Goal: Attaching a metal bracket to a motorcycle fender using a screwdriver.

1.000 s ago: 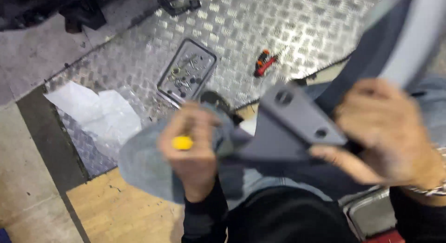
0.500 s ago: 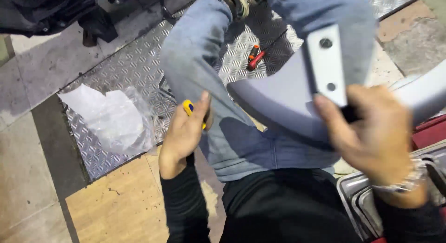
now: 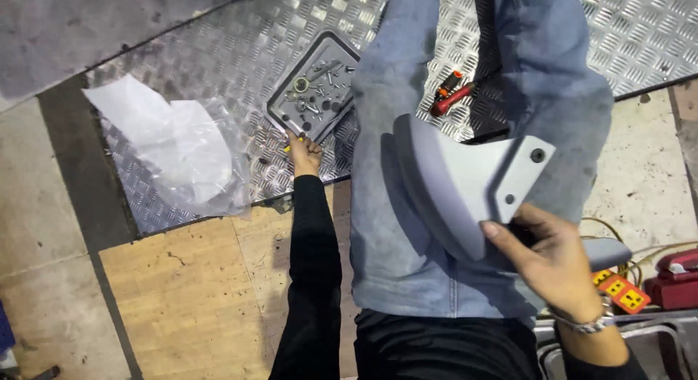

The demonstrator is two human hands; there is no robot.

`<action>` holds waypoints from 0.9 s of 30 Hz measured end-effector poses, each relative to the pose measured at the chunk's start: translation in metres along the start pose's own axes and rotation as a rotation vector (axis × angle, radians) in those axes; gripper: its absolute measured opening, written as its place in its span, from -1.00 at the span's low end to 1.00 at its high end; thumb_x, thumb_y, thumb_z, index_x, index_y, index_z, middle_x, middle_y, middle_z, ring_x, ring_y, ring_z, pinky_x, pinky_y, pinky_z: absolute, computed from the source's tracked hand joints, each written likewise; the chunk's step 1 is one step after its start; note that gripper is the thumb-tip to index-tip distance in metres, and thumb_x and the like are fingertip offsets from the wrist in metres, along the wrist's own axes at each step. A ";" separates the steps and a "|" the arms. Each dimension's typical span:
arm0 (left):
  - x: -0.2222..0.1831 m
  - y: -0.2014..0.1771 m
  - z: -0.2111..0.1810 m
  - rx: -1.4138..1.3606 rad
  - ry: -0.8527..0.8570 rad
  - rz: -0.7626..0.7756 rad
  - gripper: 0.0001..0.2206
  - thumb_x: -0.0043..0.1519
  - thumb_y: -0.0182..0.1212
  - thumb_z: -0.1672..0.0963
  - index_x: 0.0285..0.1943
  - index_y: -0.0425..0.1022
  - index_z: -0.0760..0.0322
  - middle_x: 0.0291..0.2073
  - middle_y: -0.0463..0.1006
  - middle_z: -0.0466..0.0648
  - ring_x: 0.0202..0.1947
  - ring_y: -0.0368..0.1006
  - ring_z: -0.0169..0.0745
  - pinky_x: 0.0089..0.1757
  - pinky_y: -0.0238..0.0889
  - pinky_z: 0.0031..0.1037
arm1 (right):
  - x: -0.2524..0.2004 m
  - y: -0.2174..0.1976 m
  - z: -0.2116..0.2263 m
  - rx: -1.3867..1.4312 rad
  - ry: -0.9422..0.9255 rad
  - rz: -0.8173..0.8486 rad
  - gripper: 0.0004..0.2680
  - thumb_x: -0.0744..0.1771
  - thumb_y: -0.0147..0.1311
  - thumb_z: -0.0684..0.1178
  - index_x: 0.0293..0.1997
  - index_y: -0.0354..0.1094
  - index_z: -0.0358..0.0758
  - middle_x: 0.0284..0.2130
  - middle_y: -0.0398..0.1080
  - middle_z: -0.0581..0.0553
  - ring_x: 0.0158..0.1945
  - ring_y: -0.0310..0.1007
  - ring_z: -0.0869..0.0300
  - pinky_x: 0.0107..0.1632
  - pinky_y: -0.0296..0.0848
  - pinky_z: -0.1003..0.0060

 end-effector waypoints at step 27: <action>-0.410 0.147 0.016 0.852 0.812 1.021 -0.82 0.20 0.37 0.27 -0.03 0.63 0.42 -0.24 0.64 0.16 -0.23 0.65 0.13 -0.29 0.60 -0.21 | 0.106 0.017 0.024 -0.207 -0.185 -0.078 -0.81 0.22 0.35 -0.10 -0.21 0.40 -0.20 -0.47 0.53 -0.15 -0.29 0.60 -0.08 -0.24 0.52 0.13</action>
Point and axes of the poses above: each hand's wrist, its own x-axis towards the middle knuckle, its own y-axis out of the palm, z = x × y, the point moved 1 cm from there along x, towards the middle knuckle
